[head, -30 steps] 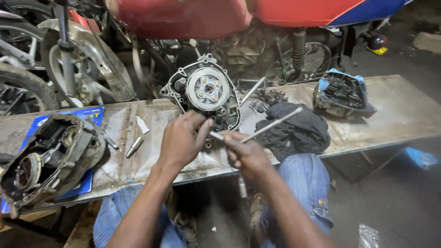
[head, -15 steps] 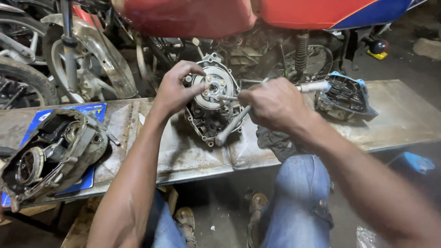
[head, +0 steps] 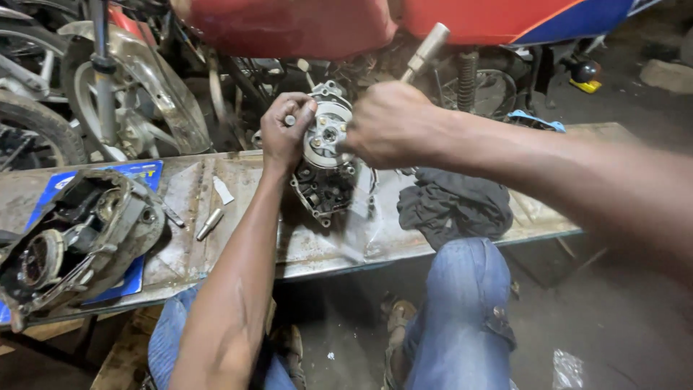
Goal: Tightening bolts on a motorcycle clutch assembly using a T-handle socket wrench on a workbench.
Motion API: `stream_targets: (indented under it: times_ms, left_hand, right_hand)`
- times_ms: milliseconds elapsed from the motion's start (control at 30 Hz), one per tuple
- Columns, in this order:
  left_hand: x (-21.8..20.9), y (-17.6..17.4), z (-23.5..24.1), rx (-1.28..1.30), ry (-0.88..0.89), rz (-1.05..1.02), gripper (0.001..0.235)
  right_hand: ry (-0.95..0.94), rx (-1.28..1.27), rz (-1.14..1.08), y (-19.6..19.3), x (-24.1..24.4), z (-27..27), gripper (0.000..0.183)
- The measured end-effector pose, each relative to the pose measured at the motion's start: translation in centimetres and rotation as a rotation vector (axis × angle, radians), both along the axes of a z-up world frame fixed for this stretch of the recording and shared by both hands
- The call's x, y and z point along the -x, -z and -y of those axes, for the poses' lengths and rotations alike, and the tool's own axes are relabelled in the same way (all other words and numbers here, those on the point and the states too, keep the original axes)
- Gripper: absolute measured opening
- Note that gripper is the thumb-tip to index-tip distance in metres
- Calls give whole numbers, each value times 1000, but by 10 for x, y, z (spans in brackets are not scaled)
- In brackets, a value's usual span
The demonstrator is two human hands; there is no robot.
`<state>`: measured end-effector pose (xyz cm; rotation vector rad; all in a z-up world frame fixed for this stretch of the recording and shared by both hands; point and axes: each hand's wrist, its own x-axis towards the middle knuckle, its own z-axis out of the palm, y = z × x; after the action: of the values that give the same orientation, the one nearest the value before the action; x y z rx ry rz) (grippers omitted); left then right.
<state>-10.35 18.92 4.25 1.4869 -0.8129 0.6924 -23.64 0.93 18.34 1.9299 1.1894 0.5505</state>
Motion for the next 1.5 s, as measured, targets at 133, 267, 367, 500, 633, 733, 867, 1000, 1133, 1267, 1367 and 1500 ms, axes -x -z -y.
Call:
stream_targets:
  times_ms: [133, 267, 367, 500, 633, 733, 867, 1000, 1133, 1267, 1367, 1500]
  left_hand:
    - [13, -3, 22, 239, -153, -152, 38]
    - [7, 2, 29, 300, -358, -236, 39]
    - [11, 2, 31, 308, -405, -229, 38]
    - [4, 1, 32, 259, -567, -195, 31]
    - [21, -8, 32, 335, -426, -194, 35]
    - [24, -9, 33, 350, -406, -195, 34]
    - [21, -5, 31, 306, -375, -191, 34]
    - [19, -1, 26, 279, -319, -136, 35]
    - [21, -1, 21, 247, -296, -88, 37]
    - [15, 5, 21, 243, -238, -104, 44]
    - [15, 7, 15, 237, -91, -117, 47]
    - [21, 3, 12, 207, -114, -152, 22]
  right_hand:
    - [474, -471, -152, 1, 10, -16, 22]
    - [647, -606, -196, 17, 20, -38, 25]
    - [815, -741, -258, 26, 11, -48, 24]
    - [860, -1016, -377, 19, 30, -33, 28]
    - [972, -1174, -448, 21, 29, -32, 25]
    - [989, -1222, -483, 20, 26, -33, 23]
    - [989, -1216, -541, 19, 35, -35, 25]
    - [890, -1205, -609, 24, 30, -13, 26]
    - [864, -942, -438, -3, 42, -10, 20]
    - [840, -543, -305, -6, 18, 2, 23]
    - [728, -357, -231, -7, 10, 10, 20]
    - [742, -268, -285, -15, 9, 4, 22]
